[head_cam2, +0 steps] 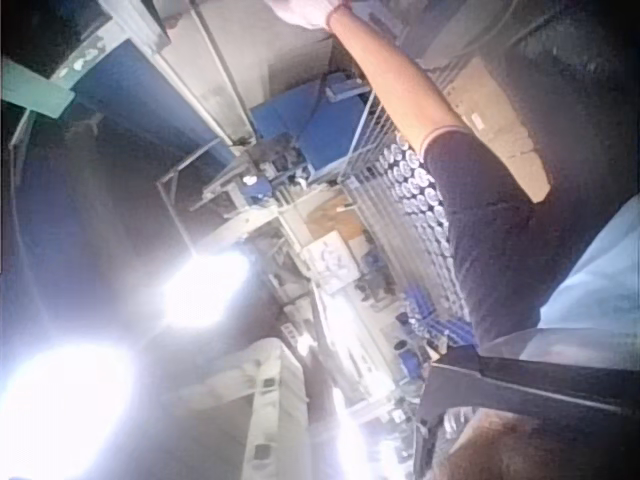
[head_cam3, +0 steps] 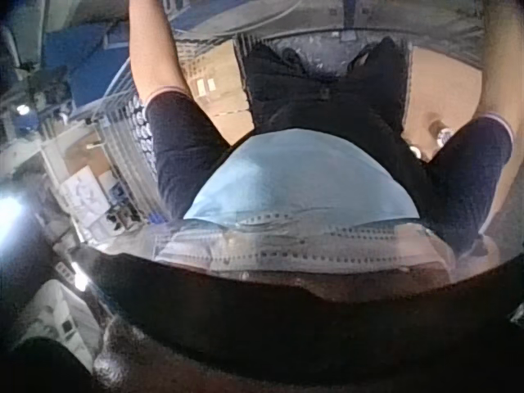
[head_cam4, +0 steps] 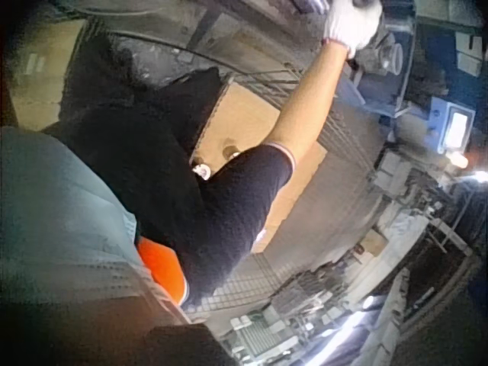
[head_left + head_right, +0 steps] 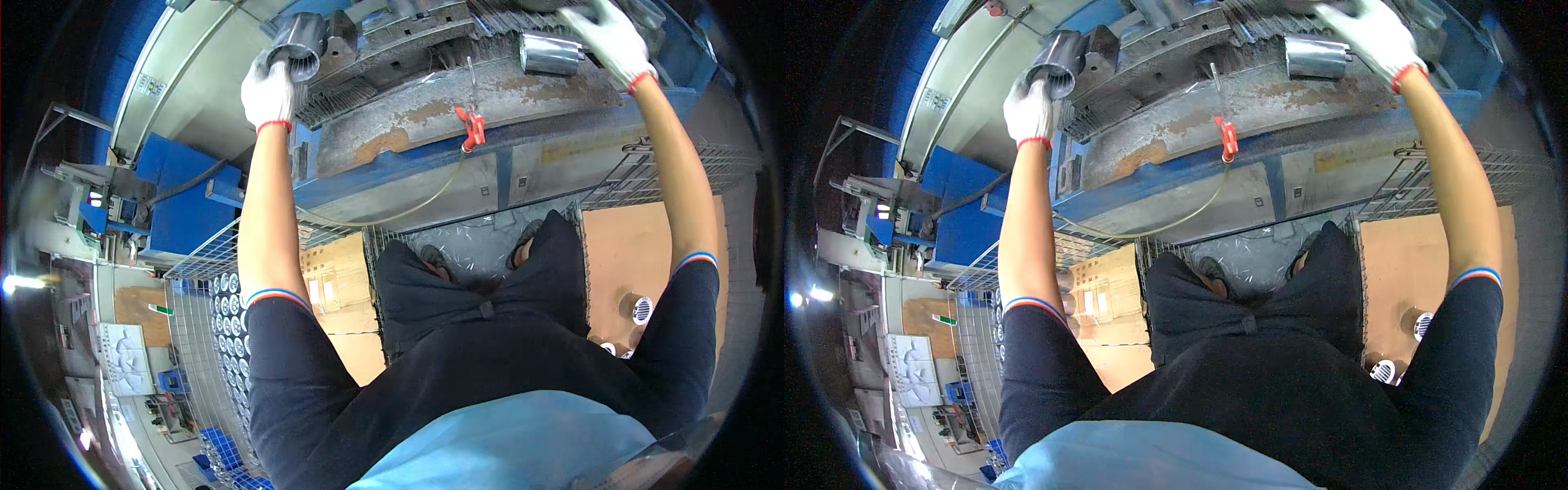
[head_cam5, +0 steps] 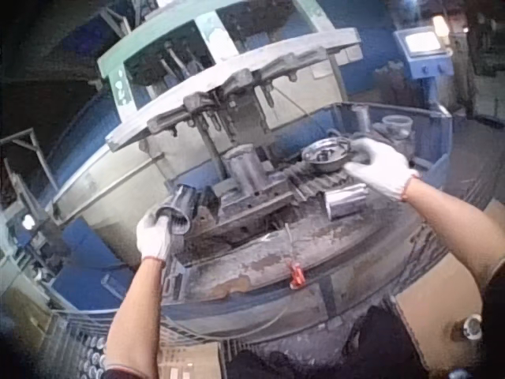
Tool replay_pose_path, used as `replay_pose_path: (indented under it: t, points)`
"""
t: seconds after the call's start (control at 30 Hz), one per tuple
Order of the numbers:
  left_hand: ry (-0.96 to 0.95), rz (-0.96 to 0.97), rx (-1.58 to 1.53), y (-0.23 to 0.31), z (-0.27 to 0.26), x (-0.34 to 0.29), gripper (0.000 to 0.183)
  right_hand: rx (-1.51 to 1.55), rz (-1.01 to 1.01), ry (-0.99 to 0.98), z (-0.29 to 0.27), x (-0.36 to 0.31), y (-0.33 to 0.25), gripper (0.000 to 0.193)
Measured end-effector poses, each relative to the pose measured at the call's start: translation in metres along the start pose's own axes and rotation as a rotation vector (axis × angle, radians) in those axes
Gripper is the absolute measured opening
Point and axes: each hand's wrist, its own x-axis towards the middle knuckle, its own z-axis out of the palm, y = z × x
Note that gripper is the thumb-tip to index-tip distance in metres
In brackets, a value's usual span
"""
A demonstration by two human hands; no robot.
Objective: Cleaning and deburring cylindrical metal components using a scraper tool and a pneumatic air hose nozzle.
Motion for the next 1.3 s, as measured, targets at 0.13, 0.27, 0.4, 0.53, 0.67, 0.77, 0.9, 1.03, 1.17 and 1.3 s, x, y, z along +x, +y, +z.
replay_pose_path:
  t: [0.13,0.27,0.4,0.53,0.67,0.77,0.9,1.03,1.17,1.3]
  points:
    - [-0.027,-0.108,0.270,0.019,0.026,0.016,0.051,-0.066,0.122,-0.168,-0.015,-0.033,0.111,0.069]
    - [0.360,0.173,0.684,0.017,0.022,0.021,0.042,-0.099,0.170,-0.150,-0.020,-0.066,0.162,0.067]
    - [0.101,0.098,0.410,0.003,0.023,0.033,0.042,0.251,0.362,-0.115,-0.018,-0.078,0.163,0.054]
    - [0.041,-0.053,0.500,0.029,0.028,0.029,0.041,0.241,0.365,-0.093,-0.018,-0.080,0.162,0.051]
    - [0.006,0.027,0.548,0.020,0.026,0.034,0.039,0.273,0.267,-0.004,-0.014,-0.079,0.168,0.051]
    - [-0.004,0.135,0.662,0.018,0.020,0.041,0.036,0.236,0.337,-0.052,-0.017,-0.077,0.161,0.052]
    - [-0.010,0.300,0.792,0.019,0.019,0.048,0.034,0.245,0.337,-0.055,-0.018,-0.079,0.161,0.053]
    - [-0.061,0.277,0.815,0.028,0.017,0.047,0.038,0.218,0.352,-0.070,-0.020,-0.078,0.171,0.051]
    - [-0.275,0.218,0.440,0.006,-0.013,0.048,0.066,0.238,0.418,-0.172,-0.018,-0.075,0.161,0.051]
    - [-0.191,0.111,0.165,-0.031,-0.035,0.043,0.066,0.120,0.386,-0.171,-0.017,-0.069,0.182,0.049]
